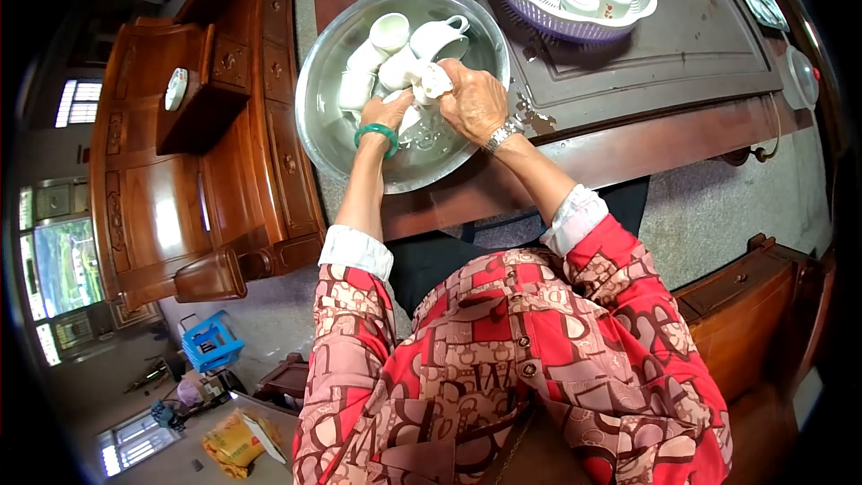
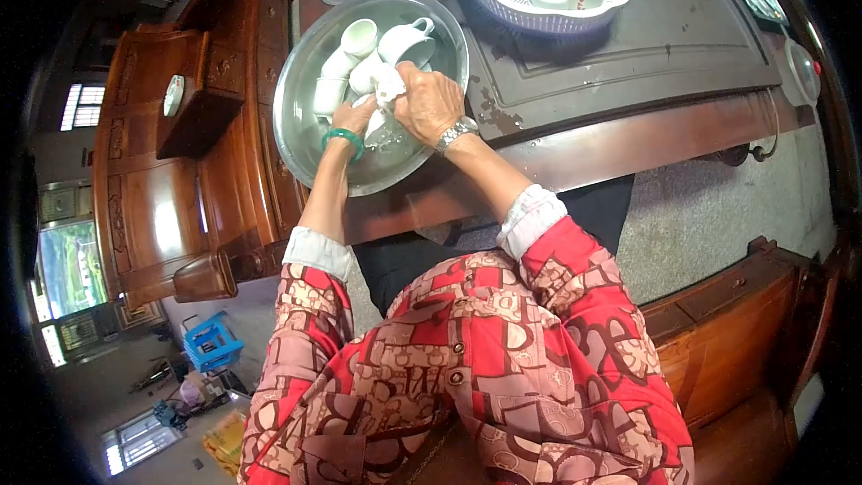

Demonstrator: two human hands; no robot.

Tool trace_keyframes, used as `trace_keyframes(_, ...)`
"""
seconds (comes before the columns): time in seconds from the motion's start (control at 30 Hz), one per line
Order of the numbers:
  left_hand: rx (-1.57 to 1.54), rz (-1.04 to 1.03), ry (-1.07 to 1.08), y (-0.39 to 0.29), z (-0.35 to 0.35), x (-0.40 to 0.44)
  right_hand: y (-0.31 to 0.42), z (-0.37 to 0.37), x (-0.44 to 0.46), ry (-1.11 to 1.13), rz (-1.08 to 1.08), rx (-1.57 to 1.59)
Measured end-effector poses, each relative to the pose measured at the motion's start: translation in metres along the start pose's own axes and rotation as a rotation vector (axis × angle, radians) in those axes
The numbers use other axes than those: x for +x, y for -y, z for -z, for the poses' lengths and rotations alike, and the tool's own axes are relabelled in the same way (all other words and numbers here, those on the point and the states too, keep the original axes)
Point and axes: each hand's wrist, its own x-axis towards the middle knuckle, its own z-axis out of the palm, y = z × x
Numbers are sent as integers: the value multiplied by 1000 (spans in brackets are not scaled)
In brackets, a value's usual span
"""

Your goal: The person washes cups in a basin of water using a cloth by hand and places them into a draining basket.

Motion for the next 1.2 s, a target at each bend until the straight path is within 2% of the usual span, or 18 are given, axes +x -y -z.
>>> trace_keyframes(0.07,129,-47,-31,-5,-1,-2,1,1,0,-14,10,14)
trace_keyframes(0.23,104,-101,-144,-46,12,-47,-3,-2,1,-35,6,5)
trace_keyframes(0.33,194,-477,-444,-50,23,-58,-2,-2,1,-58,5,45)
trace_keyframes(0.47,132,-441,-460,-52,32,-65,-4,-3,2,-77,29,97)
trace_keyframes(0.5,-12,-444,-424,-46,32,-62,-3,-3,2,-79,32,96)
trace_keyframes(0.6,-220,-440,-375,-36,25,-52,-3,-10,0,-93,29,456)
trace_keyframes(0.67,-278,-422,-363,-30,18,-48,19,-7,-8,-58,154,336)
trace_keyframes(0.7,-307,-513,-365,-27,16,-46,29,-5,-13,1,205,282)
trace_keyframes(0.73,-335,-605,-366,-29,15,-46,43,3,-14,125,174,73)
trace_keyframes(0.77,-334,-607,-365,-29,16,-48,45,1,-11,123,174,74)
trace_keyframes(0.83,-344,-536,-326,-37,21,-55,41,-4,4,98,73,0)
trace_keyframes(0.87,-487,-386,-186,-32,23,-52,32,-9,18,134,6,65)
trace_keyframes(0.9,-486,-382,-183,-32,23,-55,20,-15,31,212,-82,157)
trace_keyframes(0.97,-870,-382,9,-44,26,-64,10,-10,48,558,-334,450)
trace_keyframes(1.0,-1036,-284,49,-60,27,-74,18,4,48,655,-467,478)
trace_keyframes(1.1,-1240,-247,19,-69,19,-70,23,-8,31,436,-588,793)
trace_keyframes(1.17,-1276,-233,-36,-73,10,-70,19,-17,28,447,-650,803)
trace_keyframes(1.2,-1352,-131,-46,-74,9,-70,22,-18,24,440,-640,778)
